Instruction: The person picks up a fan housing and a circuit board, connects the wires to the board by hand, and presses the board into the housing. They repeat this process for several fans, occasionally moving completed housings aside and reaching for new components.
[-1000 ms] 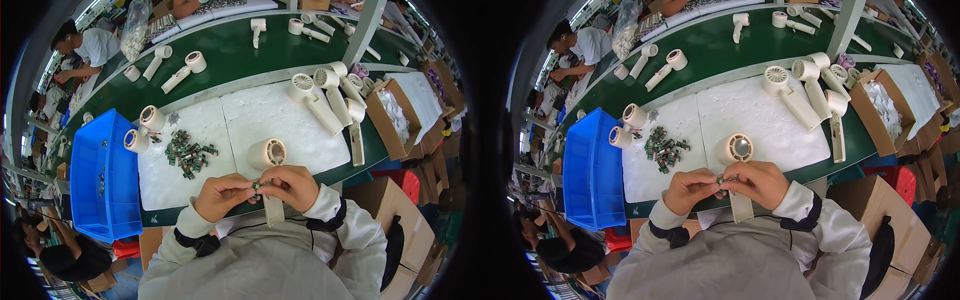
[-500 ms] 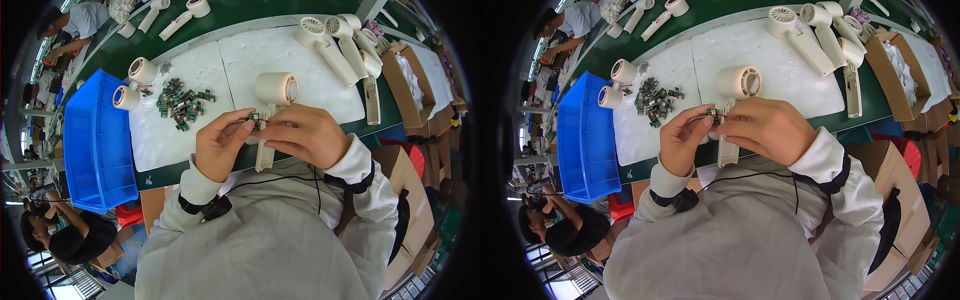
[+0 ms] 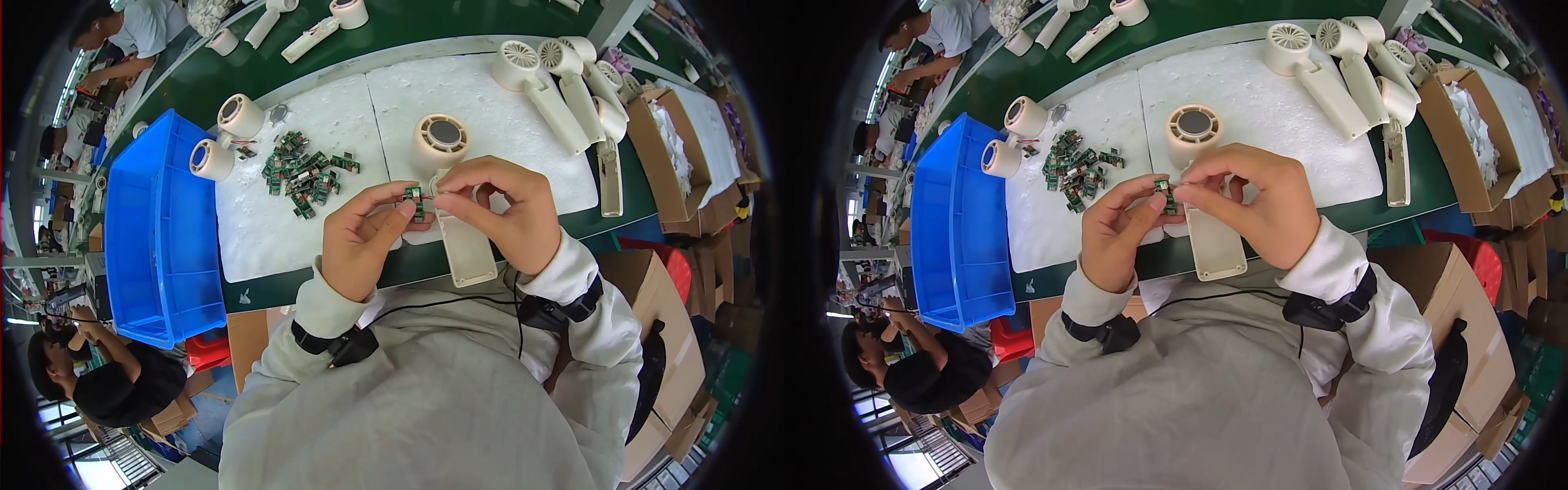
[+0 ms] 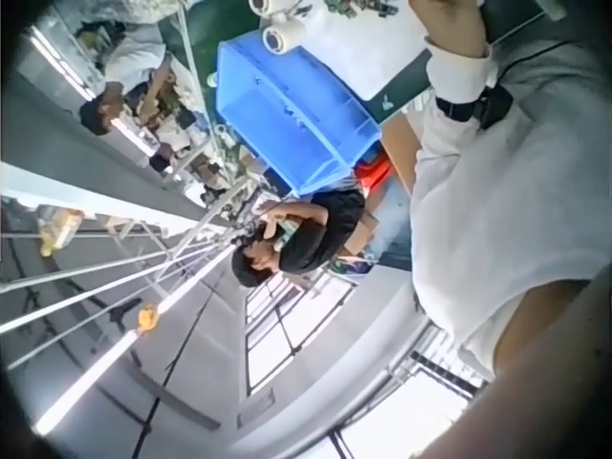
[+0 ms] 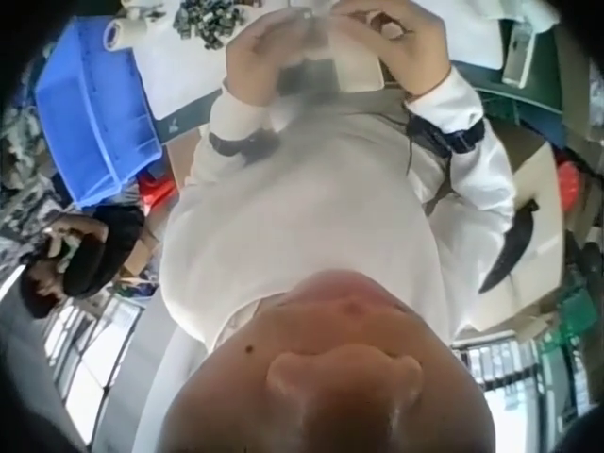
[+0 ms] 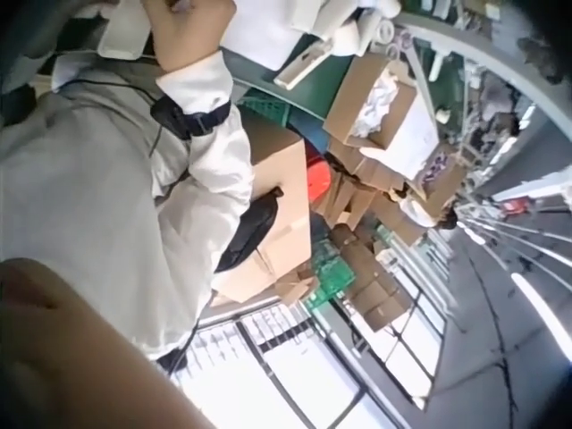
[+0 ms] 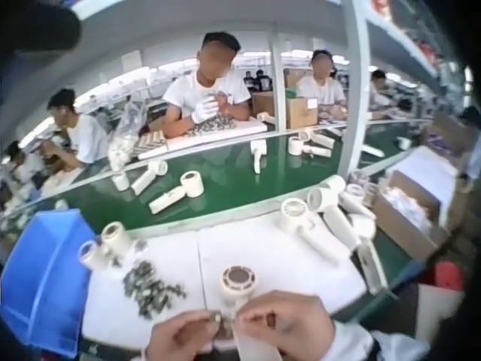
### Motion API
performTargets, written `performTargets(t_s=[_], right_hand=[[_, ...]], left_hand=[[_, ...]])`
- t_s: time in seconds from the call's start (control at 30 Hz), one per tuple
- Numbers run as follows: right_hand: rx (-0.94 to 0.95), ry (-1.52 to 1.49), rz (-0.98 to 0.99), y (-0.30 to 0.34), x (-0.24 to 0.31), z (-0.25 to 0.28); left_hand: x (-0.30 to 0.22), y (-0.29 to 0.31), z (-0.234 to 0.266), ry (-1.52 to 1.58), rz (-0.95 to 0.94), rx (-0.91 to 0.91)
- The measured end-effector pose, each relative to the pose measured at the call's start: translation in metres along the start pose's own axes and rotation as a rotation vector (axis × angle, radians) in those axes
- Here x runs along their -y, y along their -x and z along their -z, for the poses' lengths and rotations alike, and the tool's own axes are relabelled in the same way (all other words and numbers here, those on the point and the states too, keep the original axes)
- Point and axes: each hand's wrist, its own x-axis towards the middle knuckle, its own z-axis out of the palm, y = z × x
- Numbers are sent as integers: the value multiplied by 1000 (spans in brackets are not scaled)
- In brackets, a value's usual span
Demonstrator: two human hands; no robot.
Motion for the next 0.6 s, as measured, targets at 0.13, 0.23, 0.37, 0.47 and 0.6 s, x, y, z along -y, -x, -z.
performTargets(t_s=[0.13, 0.23, 0.37, 0.47, 0.6], right_hand=[[2, 61, -70, -1, 14, -10], [14, 88, -5, -1, 13, -10], [52, 86, 182, 1, -1, -9], [69, 158, 385, -1, -6, -7], [95, 258, 346, -1, 1, -3]], left_hand=[[1, 0, -1, 29, -13, -25], [1, 1, -2, 40, -13, -26], [0, 3, -2, 6, -13, -34], [0, 2, -2, -2, -10, -28], [5, 3, -2, 8, -9, -18]])
